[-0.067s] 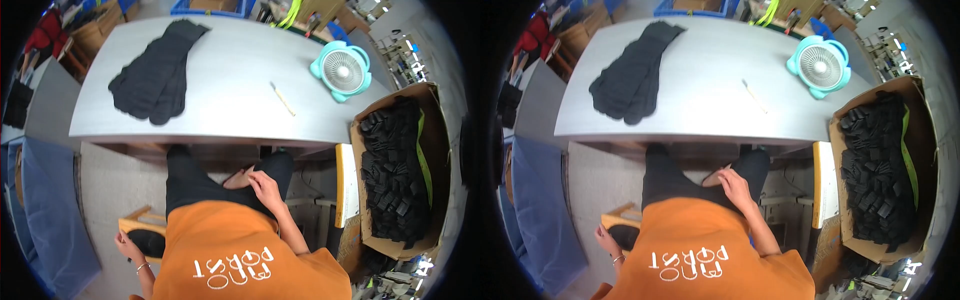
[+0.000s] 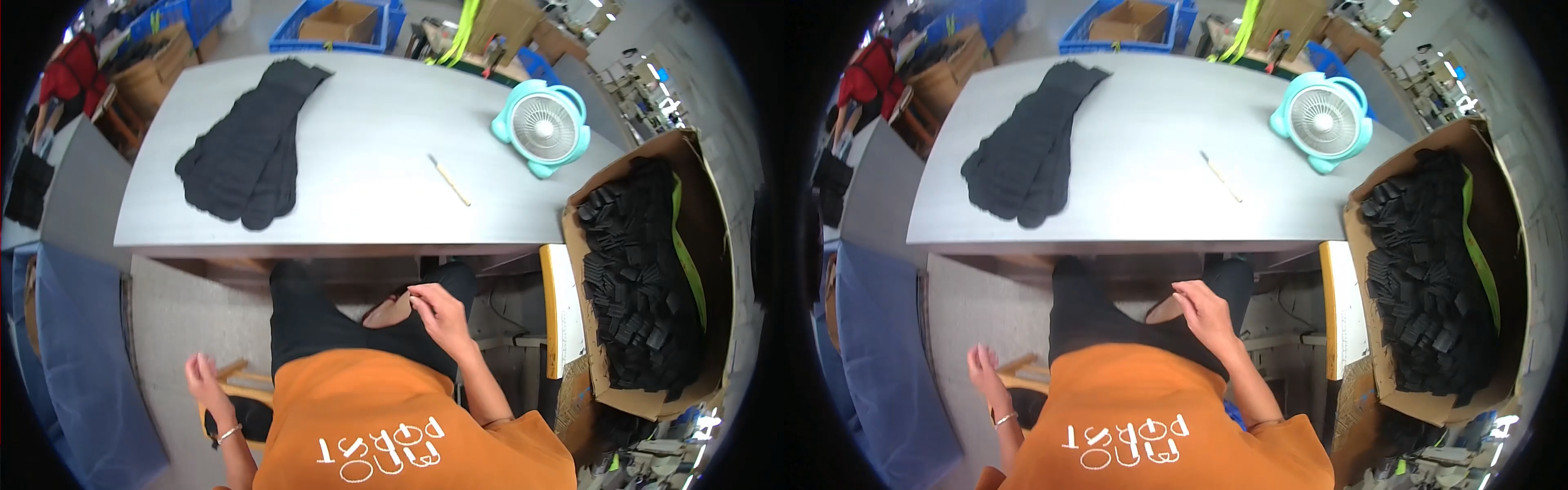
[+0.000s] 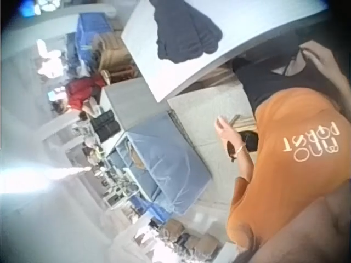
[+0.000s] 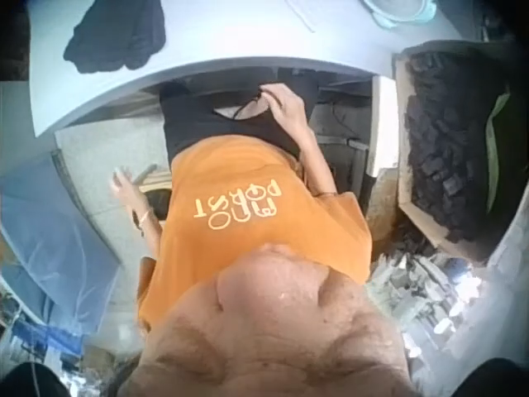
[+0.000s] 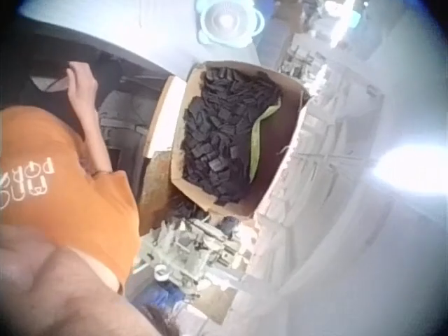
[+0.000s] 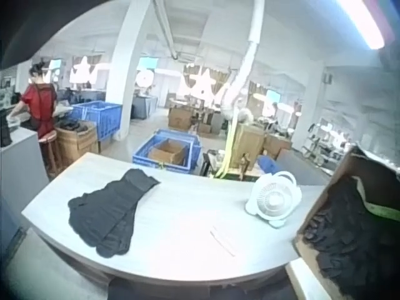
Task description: Measuring, cutting, and assembling fabric sleeves onto foam straps in a manufacturing setting.
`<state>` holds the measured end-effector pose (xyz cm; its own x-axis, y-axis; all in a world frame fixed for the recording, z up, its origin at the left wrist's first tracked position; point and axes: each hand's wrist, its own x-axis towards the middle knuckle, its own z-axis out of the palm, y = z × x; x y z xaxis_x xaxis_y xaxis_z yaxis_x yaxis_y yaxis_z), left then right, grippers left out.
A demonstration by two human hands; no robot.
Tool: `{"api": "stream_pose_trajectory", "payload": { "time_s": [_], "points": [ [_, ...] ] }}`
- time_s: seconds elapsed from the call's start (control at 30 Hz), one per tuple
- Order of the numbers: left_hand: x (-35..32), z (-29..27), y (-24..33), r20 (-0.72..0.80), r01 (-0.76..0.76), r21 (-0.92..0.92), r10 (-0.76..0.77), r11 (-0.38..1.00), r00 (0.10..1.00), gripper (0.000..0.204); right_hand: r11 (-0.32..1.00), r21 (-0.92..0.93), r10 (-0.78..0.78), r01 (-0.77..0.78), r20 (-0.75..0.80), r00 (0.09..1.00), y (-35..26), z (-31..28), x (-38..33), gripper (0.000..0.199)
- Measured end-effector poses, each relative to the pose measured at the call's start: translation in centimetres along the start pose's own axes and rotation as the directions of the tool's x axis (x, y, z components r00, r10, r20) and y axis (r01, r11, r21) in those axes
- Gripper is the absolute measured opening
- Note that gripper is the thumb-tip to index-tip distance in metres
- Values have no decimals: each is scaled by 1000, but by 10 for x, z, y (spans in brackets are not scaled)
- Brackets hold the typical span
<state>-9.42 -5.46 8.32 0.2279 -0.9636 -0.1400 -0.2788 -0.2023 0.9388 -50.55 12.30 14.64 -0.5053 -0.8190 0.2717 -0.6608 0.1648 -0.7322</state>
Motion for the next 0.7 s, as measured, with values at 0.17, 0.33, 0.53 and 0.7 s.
{"api": "stream_pose_trajectory", "payload": {
  "time_s": [0.17,0.33,0.53,0.7],
  "points": [
    [-63,99,251,242,-716,-539,896,444,373,22,856,-82,-499,510,-383,777,-140,-109,44,22],
    [-115,94,337,-194,-439,-890,974,-126,113,30,315,215,-821,924,-426,379,-229,-181,33,20],
    [-117,97,358,-327,-384,-886,937,-260,120,25,170,327,-797,929,-509,325,-221,-207,32,35],
    [-127,89,354,-468,-273,-868,866,-415,174,27,66,155,-787,986,-599,147,-203,-206,38,35]
  ]
}}
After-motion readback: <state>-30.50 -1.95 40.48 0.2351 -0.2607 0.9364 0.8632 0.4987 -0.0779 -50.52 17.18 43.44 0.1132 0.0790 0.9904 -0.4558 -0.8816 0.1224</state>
